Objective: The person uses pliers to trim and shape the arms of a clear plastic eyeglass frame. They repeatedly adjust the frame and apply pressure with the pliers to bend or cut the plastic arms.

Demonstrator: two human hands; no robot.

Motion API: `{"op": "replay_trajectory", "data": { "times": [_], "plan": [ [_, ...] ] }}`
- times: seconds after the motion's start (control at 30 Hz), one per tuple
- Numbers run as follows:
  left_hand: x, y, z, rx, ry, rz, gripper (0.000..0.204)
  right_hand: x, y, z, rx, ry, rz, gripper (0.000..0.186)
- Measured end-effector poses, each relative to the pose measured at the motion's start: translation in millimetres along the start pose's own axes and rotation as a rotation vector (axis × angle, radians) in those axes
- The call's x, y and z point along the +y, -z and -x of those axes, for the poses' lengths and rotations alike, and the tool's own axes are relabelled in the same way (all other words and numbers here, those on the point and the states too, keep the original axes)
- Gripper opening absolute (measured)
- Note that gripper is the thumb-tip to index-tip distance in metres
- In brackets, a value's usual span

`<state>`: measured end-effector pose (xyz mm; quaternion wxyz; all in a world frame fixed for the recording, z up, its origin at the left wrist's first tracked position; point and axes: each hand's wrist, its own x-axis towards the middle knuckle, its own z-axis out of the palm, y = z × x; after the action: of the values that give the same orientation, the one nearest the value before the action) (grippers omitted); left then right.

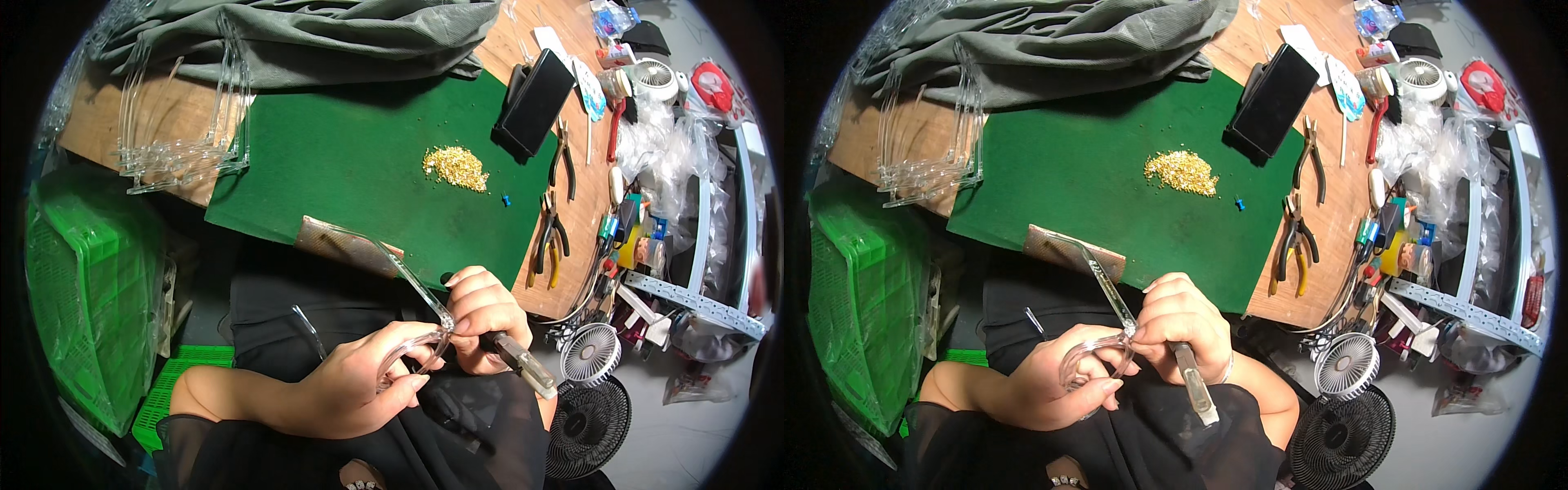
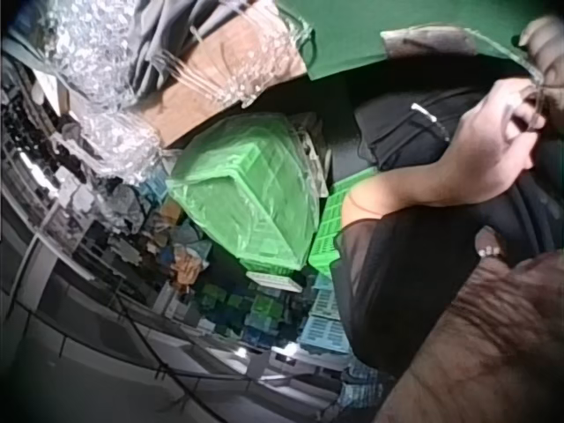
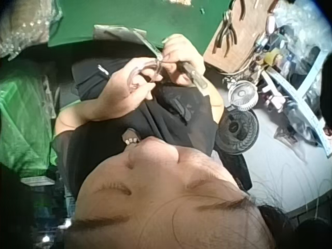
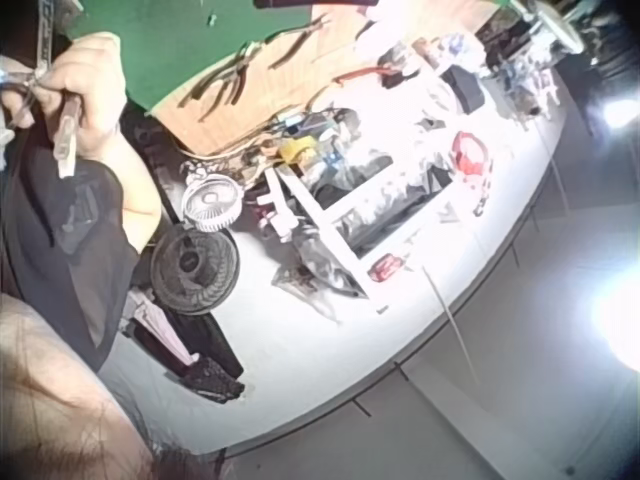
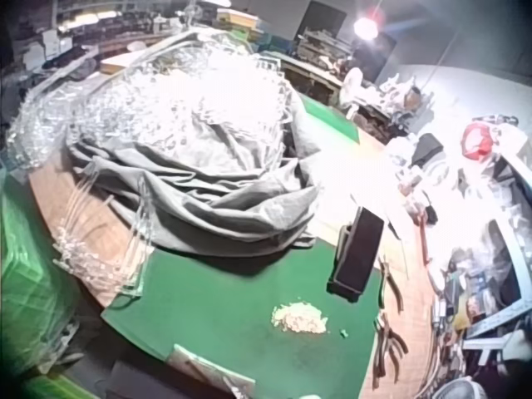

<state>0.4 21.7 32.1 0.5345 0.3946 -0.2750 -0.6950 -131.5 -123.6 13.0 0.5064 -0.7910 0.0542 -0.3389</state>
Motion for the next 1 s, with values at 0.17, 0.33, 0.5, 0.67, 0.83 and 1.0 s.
{"op": "replay_trajectory", "data": {
  "times": [0.17,0.33,0.5,0.67,0.83,1.0],
  "plan": [
    [-3.8,2.0,-0.8,-0.021,0.009,0.035,0.046,-0.4,2.0,-0.7,-0.018,-0.011,-0.015,0.018],
    [-3.2,4.0,1.6,-0.016,0.042,0.186,0.046,-3.0,2.0,4.3,0.041,-0.17,-0.145,0.016],
    [1.3,8.4,4.9,0.022,0.074,0.256,0.044,-44.6,38.3,-0.6,-0.353,-1.115,-0.241,0.02],
    [-12.0,16.7,-1.4,-0.082,-0.167,-0.138,0.04,-57.4,40.4,1.8,-0.657,-1.127,-0.173,0.03],
    [-3.5,6.9,2.0,0.019,-0.014,0.034,0.029,-56.7,40.3,-13.0,-0.731,-1.123,-0.125,0.031],
    [-7.6,8.4,4.0,-0.006,0.045,0.159,0.038,-56.6,40.7,-18.6,-0.753,-1.079,-0.094,0.031]
  ]
}}
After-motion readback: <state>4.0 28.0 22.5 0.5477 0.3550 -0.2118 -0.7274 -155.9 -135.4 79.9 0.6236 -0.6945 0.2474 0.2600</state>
